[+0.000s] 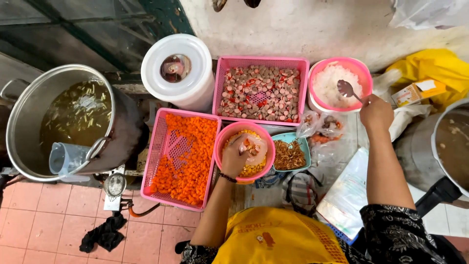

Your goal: Portioning various food ingredients such as diced carrots, corn, and sliced sausages into individual plastic bags.

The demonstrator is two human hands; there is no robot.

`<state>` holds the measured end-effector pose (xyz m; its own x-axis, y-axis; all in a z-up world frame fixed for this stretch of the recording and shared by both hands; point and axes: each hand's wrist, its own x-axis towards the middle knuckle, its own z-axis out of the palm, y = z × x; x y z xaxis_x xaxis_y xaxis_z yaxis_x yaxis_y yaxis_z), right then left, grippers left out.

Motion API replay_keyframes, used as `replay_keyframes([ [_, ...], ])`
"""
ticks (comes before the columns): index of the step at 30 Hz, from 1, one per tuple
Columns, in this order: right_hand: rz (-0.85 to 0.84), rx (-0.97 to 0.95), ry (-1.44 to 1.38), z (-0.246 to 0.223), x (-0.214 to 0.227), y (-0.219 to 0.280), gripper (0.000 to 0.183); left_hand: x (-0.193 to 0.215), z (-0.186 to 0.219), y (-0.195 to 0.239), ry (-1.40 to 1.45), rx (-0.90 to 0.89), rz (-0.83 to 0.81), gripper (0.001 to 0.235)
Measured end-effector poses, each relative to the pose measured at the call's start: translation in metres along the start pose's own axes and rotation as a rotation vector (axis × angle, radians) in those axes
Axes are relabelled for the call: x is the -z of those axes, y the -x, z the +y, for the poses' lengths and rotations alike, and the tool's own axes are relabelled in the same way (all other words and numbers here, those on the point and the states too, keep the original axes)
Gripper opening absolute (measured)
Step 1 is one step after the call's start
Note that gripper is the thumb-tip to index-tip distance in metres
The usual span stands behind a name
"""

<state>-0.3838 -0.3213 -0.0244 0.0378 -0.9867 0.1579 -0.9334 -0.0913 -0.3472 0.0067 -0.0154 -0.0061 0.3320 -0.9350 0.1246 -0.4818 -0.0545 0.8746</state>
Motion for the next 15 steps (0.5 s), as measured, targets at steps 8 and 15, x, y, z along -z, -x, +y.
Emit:
replay_keyframes([
  [8, -0.181, 0.073, 0.204, 0.052, -0.109, -0.064, 0.022, 0.000, 0.020, -0.015, 0.043, 0.028, -0.017, 0.058],
  [15, -0.505, -0.334, -0.542, 0.062, -0.078, -0.047, 0.015, -0.007, 0.004, -0.021, 0.068, 0.099, -0.024, 0.056],
])
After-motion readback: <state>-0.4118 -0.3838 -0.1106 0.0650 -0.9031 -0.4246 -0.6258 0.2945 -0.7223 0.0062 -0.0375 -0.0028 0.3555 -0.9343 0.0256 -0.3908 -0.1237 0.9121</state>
